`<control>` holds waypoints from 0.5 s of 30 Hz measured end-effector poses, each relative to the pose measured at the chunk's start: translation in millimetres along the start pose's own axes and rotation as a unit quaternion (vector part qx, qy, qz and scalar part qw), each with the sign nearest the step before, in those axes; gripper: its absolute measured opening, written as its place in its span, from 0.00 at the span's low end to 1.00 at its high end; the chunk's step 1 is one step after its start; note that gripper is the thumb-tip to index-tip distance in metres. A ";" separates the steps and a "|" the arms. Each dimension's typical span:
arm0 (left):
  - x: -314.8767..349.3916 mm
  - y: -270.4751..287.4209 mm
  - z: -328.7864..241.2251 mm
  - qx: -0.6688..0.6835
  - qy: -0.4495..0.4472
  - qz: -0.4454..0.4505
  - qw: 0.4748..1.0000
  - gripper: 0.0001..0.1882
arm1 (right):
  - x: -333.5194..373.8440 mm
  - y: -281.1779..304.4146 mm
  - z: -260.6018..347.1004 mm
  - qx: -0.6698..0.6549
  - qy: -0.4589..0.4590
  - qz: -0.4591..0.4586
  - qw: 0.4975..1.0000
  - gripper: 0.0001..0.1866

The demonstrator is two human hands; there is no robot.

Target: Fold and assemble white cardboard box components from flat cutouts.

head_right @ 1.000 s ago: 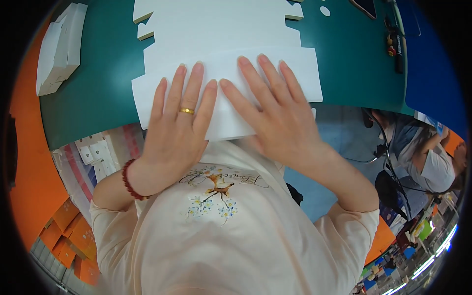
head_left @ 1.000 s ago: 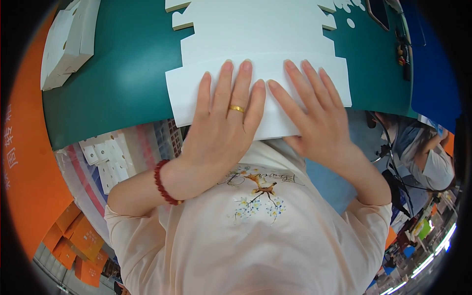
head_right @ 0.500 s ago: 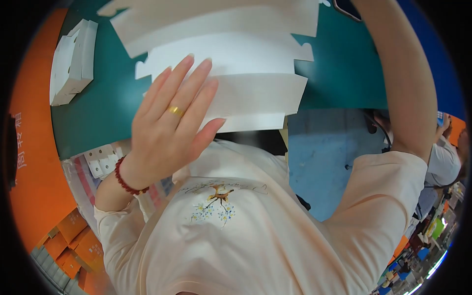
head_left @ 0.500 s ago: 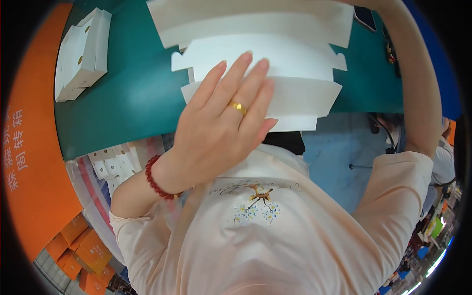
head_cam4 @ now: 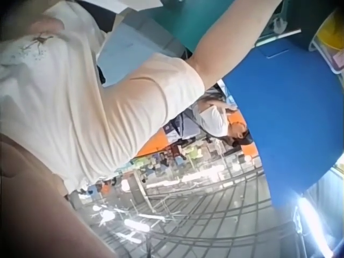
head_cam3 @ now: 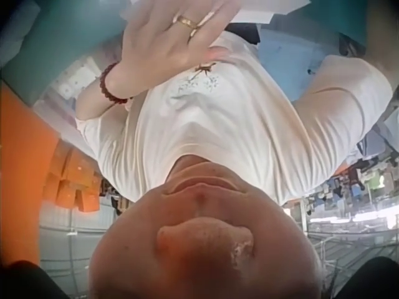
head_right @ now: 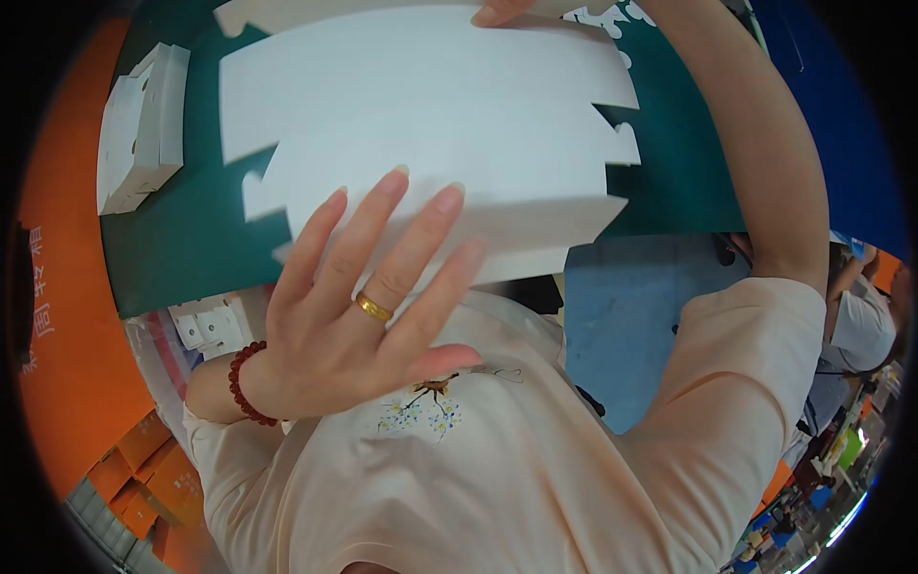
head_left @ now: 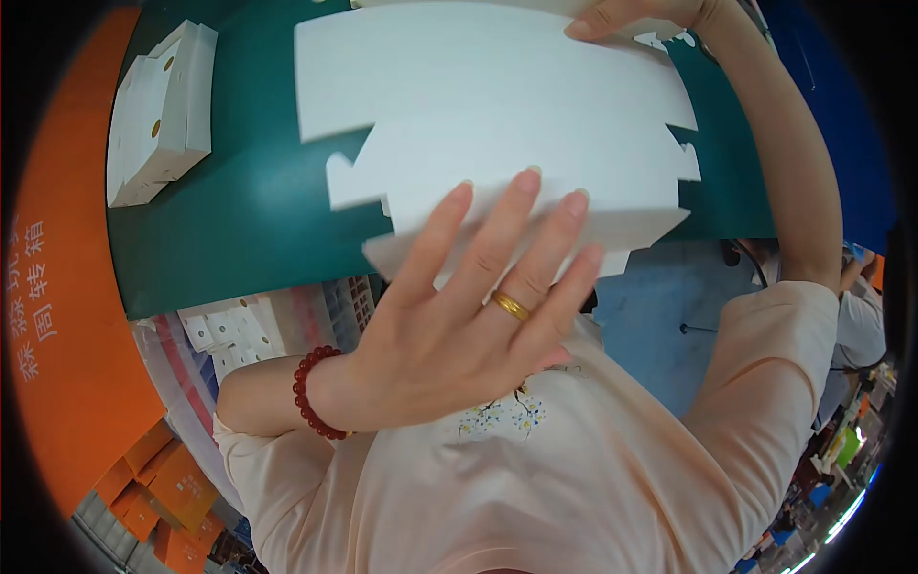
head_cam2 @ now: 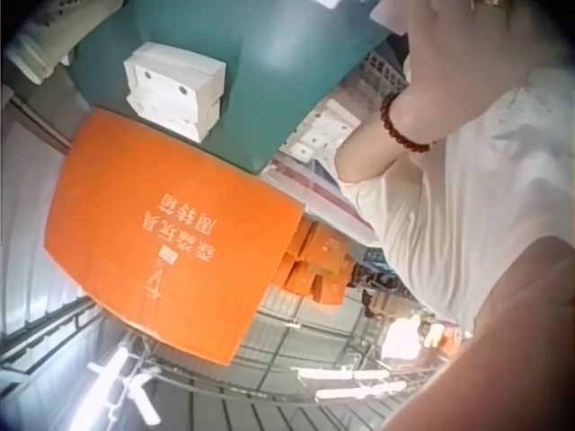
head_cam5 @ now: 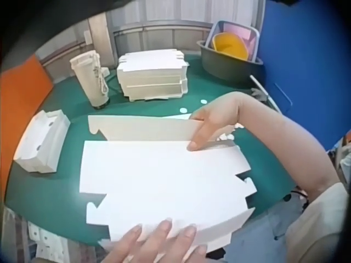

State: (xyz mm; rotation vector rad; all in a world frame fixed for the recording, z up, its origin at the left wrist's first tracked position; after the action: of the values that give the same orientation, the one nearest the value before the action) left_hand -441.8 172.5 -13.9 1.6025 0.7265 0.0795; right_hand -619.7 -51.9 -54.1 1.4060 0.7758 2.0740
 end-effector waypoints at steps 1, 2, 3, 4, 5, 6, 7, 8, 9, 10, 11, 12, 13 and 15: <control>1.4 -0.6 4.6 -0.001 -0.003 0.019 1.000 0.27 | 4.6 -6.9 14.7 -0.007 0.038 0.042 0.998 0.47; 6.2 7.1 5.8 0.052 -0.001 -0.047 0.998 0.25 | 9.5 -10.5 23.8 -0.015 0.076 0.082 0.994 0.47; 23.9 21.5 7.5 0.082 -0.025 -0.155 0.984 0.20 | 10.4 -4.9 22.5 -0.014 0.079 0.079 0.994 0.47; 38.1 35.9 10.6 0.117 -0.051 -0.258 0.958 0.15 | 15.8 -8.4 25.5 -0.043 0.130 0.124 0.983 0.47; 53.6 44.3 13.6 0.065 -0.035 -0.383 0.921 0.13 | 22.6 -10.8 27.5 -0.071 0.181 0.167 0.967 0.47; 72.2 51.3 14.6 0.012 -0.020 -0.500 0.866 0.12 | 19.8 -4.6 10.9 -0.080 0.131 0.146 0.977 0.48; 78.7 58.3 12.6 0.015 -0.019 -0.498 0.867 0.12 | 18.8 -10.6 18.2 -0.083 0.130 0.147 0.977 0.48; 62.5 61.1 4.5 0.002 -0.039 -0.363 0.931 0.12 | 17.3 0.0 6.6 -0.027 0.018 0.028 0.999 0.48; 45.3 55.8 -0.9 -0.011 -0.061 -0.219 0.974 0.11 | 23.9 13.7 -10.6 0.031 -0.098 -0.091 0.991 0.49; 33.1 51.3 -1.7 0.007 0.000 -0.157 0.988 0.12 | 5.5 14.6 -4.9 0.020 -0.040 -0.062 0.997 0.48; 23.3 42.6 0.4 -0.019 -0.022 -0.183 0.983 0.14 | -9.4 25.2 -27.5 0.022 -0.040 -0.068 0.997 0.48; 4.8 37.4 8.2 0.005 0.006 -0.120 0.993 0.15 | -18.4 26.3 -36.4 -0.047 0.156 0.002 0.987 0.46; -9.9 18.8 20.4 0.042 0.011 -0.086 0.995 0.18 | -5.6 25.0 -32.4 -0.114 0.343 0.072 0.930 0.44; -16.3 -28.9 50.7 0.052 0.059 -0.047 0.996 0.27 | 6.1 27.6 14.1 0.034 -0.033 -0.066 0.997 0.37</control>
State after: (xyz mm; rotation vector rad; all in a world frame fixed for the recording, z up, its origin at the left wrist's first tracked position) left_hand -443.4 120.0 -44.1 1.6708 0.9087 0.0701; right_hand -611.2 -64.7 -26.5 1.4120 0.8937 1.9067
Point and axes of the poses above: each hand's wrist, its own x-axis away from the middle knuckle, its own y-axis out of the back of the hand, z = x × y, the point moved 7 cm from there along -x, towards the middle knuckle, and after that the axes turned 9 degrees about x, right-handed, at the moved point
